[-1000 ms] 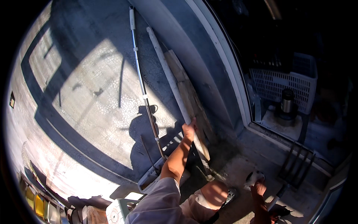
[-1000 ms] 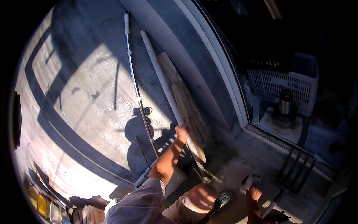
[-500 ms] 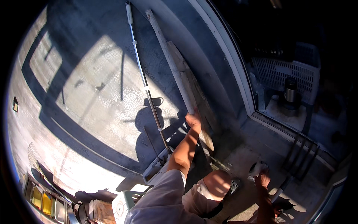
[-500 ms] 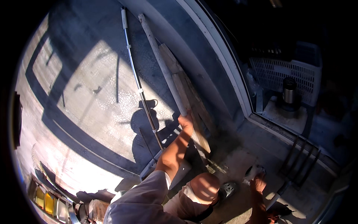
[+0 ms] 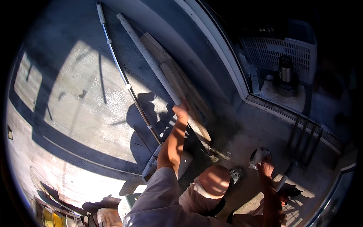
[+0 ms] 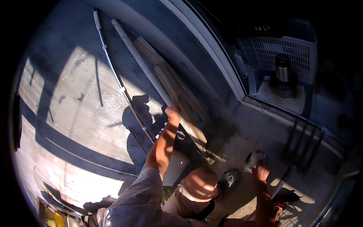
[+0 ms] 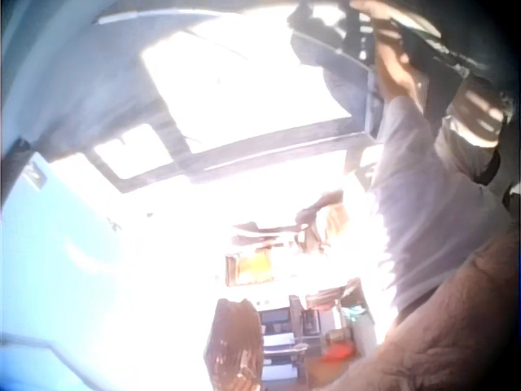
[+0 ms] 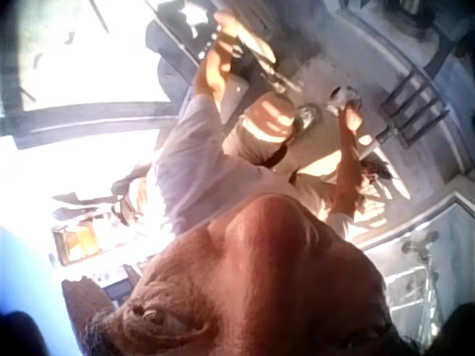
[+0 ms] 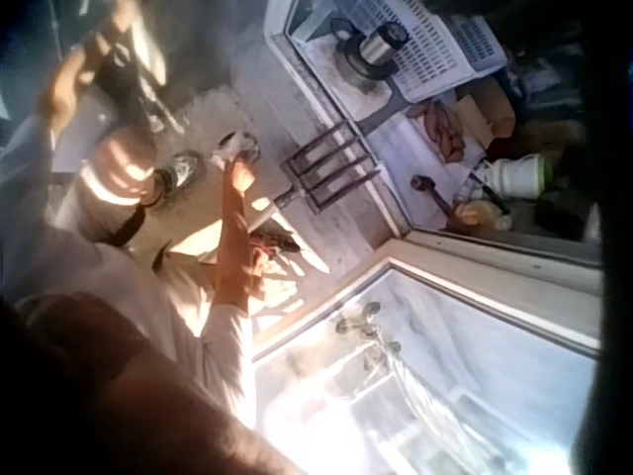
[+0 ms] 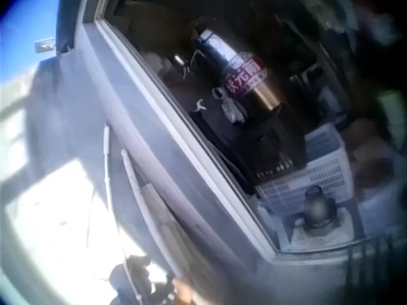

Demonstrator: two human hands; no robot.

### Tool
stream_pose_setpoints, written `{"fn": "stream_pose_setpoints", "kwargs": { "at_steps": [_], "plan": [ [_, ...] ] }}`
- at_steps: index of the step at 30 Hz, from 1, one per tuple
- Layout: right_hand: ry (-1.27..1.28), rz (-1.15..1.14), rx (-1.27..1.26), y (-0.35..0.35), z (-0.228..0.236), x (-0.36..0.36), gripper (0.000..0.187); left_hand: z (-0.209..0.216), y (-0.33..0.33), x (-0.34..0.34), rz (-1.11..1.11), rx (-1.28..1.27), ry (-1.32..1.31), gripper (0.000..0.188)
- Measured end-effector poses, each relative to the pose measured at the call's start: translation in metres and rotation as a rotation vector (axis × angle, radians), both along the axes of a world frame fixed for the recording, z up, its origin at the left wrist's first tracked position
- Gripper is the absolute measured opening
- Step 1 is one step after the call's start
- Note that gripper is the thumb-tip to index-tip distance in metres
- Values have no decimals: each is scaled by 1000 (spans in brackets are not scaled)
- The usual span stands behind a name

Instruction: The person attaches a metal fork head to a wooden handle by driving a screw with a power drill and then wraps the connection point with a plastic bag.

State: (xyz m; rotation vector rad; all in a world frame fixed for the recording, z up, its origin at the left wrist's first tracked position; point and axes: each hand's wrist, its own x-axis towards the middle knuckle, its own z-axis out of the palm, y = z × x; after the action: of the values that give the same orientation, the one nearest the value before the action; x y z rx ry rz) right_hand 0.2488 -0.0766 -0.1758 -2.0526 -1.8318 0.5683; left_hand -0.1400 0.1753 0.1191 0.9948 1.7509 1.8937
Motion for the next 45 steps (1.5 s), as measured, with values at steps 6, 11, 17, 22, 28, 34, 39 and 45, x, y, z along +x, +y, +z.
{"fn": "stream_pose_setpoints", "kwargs": {
  "at_steps": [6, 11, 17, 22, 28, 34, 39, 45],
  "plan": [
    [72, -22, -7, -2, 22, -14, 60, 13, 12, -24, -136, -88, -7, 27],
    [152, -6, 27, -1, 26, 7, 53, 15, -18, -34, -409, -28, -164, 63],
    [336, -51, 179, -13, 37, 28, 53, -52, -153, 68, -760, -266, 858, 51],
    [409, -289, 388, -36, 27, 26, 37, -166, -181, 189, -1506, -231, 1343, 100],
    [611, -543, -98, -88, -8, 0, 29, -230, -171, 252, -1567, 125, 1358, 76],
    [1146, -555, -209, -80, -10, -26, 46, -239, -149, 271, -1740, 105, 1172, 46],
    [1274, -877, -529, -50, -5, -47, 58, -240, -140, 275, -1764, 47, 1230, 43],
    [617, -656, 49, -66, -55, -76, 35, -222, -143, 277, -1963, 31, 1216, 67]
  ]
}}
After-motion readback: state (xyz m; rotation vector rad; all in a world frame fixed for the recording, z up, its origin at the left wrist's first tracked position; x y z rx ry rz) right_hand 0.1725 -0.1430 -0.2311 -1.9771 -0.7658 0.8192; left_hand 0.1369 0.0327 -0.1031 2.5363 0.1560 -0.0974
